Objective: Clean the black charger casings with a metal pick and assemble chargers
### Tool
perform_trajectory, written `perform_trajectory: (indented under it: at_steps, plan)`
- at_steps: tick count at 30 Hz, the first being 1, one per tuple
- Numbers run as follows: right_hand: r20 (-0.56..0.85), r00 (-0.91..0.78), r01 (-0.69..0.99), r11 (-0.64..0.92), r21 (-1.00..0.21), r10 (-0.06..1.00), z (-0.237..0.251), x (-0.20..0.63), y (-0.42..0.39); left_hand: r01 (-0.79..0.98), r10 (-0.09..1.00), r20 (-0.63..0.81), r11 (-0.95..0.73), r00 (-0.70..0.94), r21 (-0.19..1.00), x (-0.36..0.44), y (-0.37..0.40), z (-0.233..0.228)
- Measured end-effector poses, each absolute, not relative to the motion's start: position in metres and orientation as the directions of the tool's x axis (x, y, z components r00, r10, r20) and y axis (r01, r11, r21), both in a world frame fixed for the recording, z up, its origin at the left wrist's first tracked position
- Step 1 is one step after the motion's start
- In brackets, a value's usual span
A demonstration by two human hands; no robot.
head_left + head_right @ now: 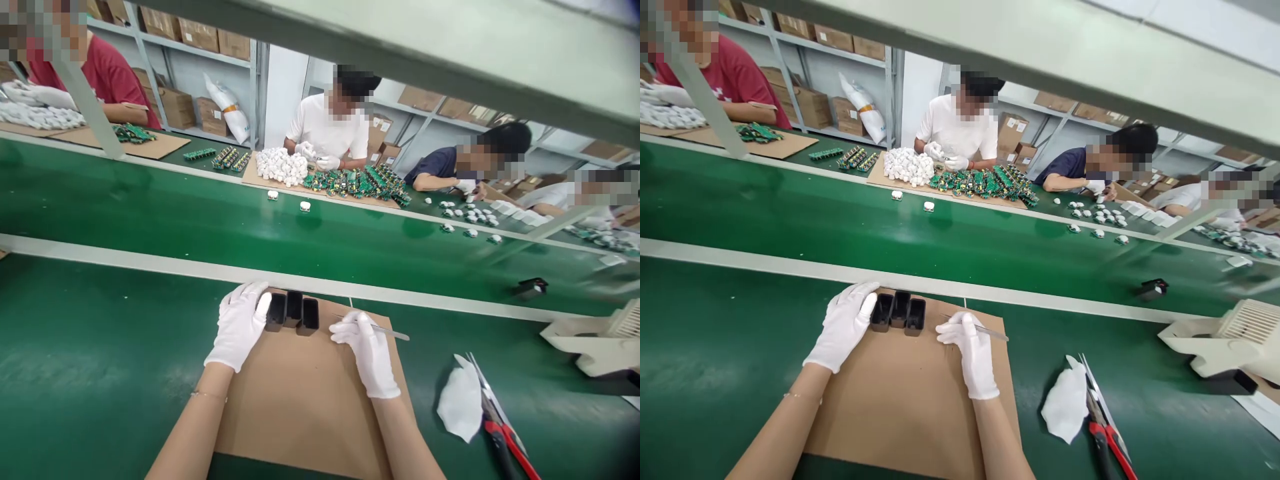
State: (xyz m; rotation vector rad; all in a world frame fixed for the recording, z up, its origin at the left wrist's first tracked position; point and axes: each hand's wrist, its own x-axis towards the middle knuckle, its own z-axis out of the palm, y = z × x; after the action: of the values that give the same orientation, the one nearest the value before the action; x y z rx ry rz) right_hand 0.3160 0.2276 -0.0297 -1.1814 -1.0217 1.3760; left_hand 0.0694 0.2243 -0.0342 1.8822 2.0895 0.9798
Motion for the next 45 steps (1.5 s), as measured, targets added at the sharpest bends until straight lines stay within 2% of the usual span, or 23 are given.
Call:
perform_trajectory:
  at_steps: [4,12,19,37,40,43,45]
  plan:
    - [-0.011,0.083,0.118,-0.021,-0.993,0.996,-0.035,0.311,0.223,0.832,0.934,0.294,0.007,-0.204,0.555,0.069,0.225,-0.037]
    - [-0.038,0.144,0.206,-0.068,-0.976,0.989,-0.033,0.31,0.229,0.823,0.927,0.316,-0.017,-0.199,0.568,0.069,0.224,-0.038]
    - [0.018,0.164,0.215,-0.018,-0.976,0.986,-0.033,0.308,0.225,0.829,0.928,0.32,-0.021,-0.192,0.559,0.069,0.225,-0.037]
    - [0.061,0.129,0.507,-0.012,-0.862,0.99,-0.036,0.3,0.225,0.829,0.934,0.314,-0.036,-0.171,0.558,0.068,0.226,-0.037]
    - [0.05,0.126,0.454,-0.013,-0.891,0.991,-0.033,0.302,0.226,0.829,0.934,0.317,-0.042,-0.166,0.558,0.067,0.225,-0.037]
    - [-0.017,0.142,0.211,-0.047,-0.976,0.99,-0.028,0.307,0.227,0.835,0.933,0.323,-0.049,-0.157,0.548,0.067,0.225,-0.036]
    - [-0.057,0.138,0.105,-0.072,-0.992,0.989,-0.024,0.31,0.228,0.838,0.933,0.323,-0.046,-0.158,0.544,0.067,0.225,-0.036]
